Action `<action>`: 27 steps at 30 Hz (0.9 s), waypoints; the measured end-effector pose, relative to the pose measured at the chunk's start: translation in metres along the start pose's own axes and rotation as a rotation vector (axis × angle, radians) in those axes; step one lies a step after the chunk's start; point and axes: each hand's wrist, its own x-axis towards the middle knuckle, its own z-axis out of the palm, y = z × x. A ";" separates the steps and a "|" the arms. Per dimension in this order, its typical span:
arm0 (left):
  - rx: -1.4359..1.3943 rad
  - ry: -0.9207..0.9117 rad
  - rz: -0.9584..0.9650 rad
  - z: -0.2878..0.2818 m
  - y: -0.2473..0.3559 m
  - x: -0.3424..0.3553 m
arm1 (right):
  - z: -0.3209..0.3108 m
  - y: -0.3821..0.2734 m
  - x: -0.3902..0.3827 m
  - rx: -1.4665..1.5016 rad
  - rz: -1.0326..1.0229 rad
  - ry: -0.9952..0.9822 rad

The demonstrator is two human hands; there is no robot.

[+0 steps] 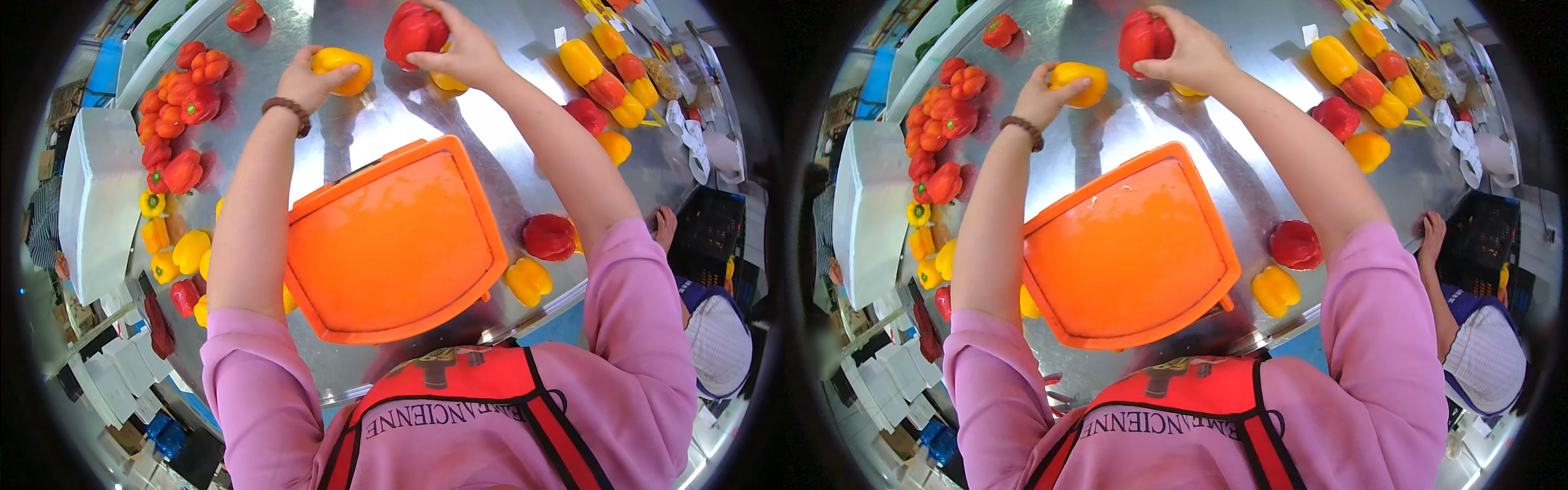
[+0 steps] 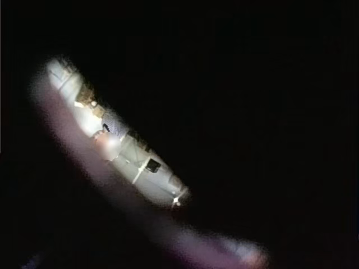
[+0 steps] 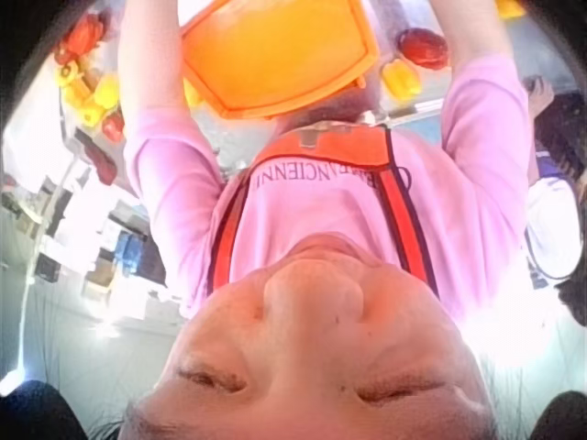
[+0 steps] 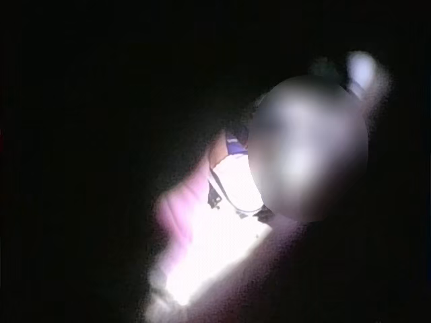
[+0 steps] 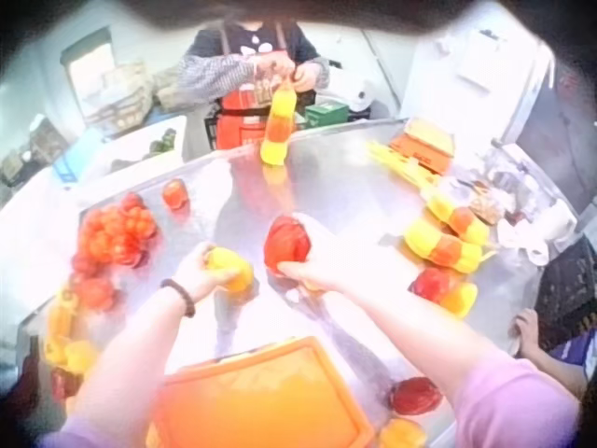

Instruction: The person places red and yellow bell peppers onto a digital scale, weighs them, and then removes them to the table. The person repeats this process with multiple peppers throughout the clip.

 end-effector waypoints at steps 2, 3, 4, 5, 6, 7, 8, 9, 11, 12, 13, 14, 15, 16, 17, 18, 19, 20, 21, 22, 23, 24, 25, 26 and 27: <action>0.078 -0.027 0.011 0.026 0.012 0.006 | 0.028 0.044 0.013 -0.251 -0.241 0.095; 0.117 -0.026 0.005 0.033 0.014 0.005 | 0.036 0.044 0.012 -0.428 -0.285 0.089; 0.176 -0.057 0.005 0.041 0.017 0.005 | 0.041 0.043 0.011 -0.481 -0.252 0.047; 0.236 -0.087 0.006 0.047 0.020 0.005 | 0.044 0.041 0.010 -0.535 -0.218 0.005; 0.295 -0.118 0.007 0.052 0.021 0.004 | 0.047 0.040 0.008 -0.588 -0.184 -0.036; 0.296 -0.079 0.062 0.053 0.019 0.004 | 0.046 0.040 0.009 -0.579 -0.168 -0.043; 0.328 -0.088 0.059 0.051 0.015 0.004 | 0.045 0.042 0.008 -0.579 -0.213 0.008; 0.359 -0.096 0.054 0.048 0.012 0.004 | 0.044 0.043 0.004 -0.579 -0.258 0.058; 0.382 -0.082 0.051 0.039 0.020 -0.002 | 0.037 0.044 0.000 -0.515 -0.363 0.173; 0.374 -0.060 0.049 0.033 0.023 -0.008 | 0.030 0.045 -0.003 -0.447 -0.421 0.234; 0.366 -0.033 0.044 0.024 0.029 -0.015 | 0.022 0.044 -0.005 -0.376 -0.485 0.294; 0.264 -0.051 0.070 0.008 0.036 -0.025 | 0.013 0.038 -0.012 -0.335 -0.466 0.276; 0.162 -0.067 0.094 -0.012 0.041 -0.038 | 0.004 0.031 -0.026 -0.294 -0.451 0.255; 0.066 -0.075 0.121 -0.034 0.044 -0.055 | -0.005 0.021 -0.040 -0.248 -0.442 0.237; -0.083 -0.023 0.170 -0.053 0.040 -0.076 | -0.013 0.013 -0.053 -0.213 -0.415 0.193; -0.194 0.005 0.181 -0.078 0.036 -0.101 | -0.022 0.006 -0.066 -0.176 -0.391 0.149; -0.304 0.036 0.194 -0.104 0.031 -0.131 | -0.028 0.002 -0.077 -0.133 -0.378 0.132; -0.382 0.071 0.138 -0.130 0.030 -0.167 | -0.032 0.001 -0.087 -0.090 -0.364 0.112; -0.447 0.141 0.088 -0.156 0.016 -0.207 | -0.036 -0.001 -0.096 -0.021 -0.328 0.056; -0.584 0.203 0.061 -0.182 -0.004 -0.252 | -0.042 -0.004 -0.105 0.042 -0.291 0.002; -0.788 0.276 0.007 -0.211 -0.028 -0.301 | -0.047 -0.008 -0.114 0.106 -0.250 -0.062; -1.109 0.347 0.106 -0.227 -0.037 -0.356 | -0.051 -0.011 -0.119 0.174 -0.210 -0.133; -1.281 0.214 0.375 -0.255 -0.075 -0.419 | -0.051 -0.019 -0.124 0.235 -0.188 -0.197; -1.368 0.222 0.591 -0.266 -0.109 -0.475 | -0.050 -0.027 -0.128 0.276 -0.155 -0.265; -0.860 0.168 0.029 -0.269 -0.143 -0.534 | -0.048 -0.036 -0.131 0.270 -0.141 -0.336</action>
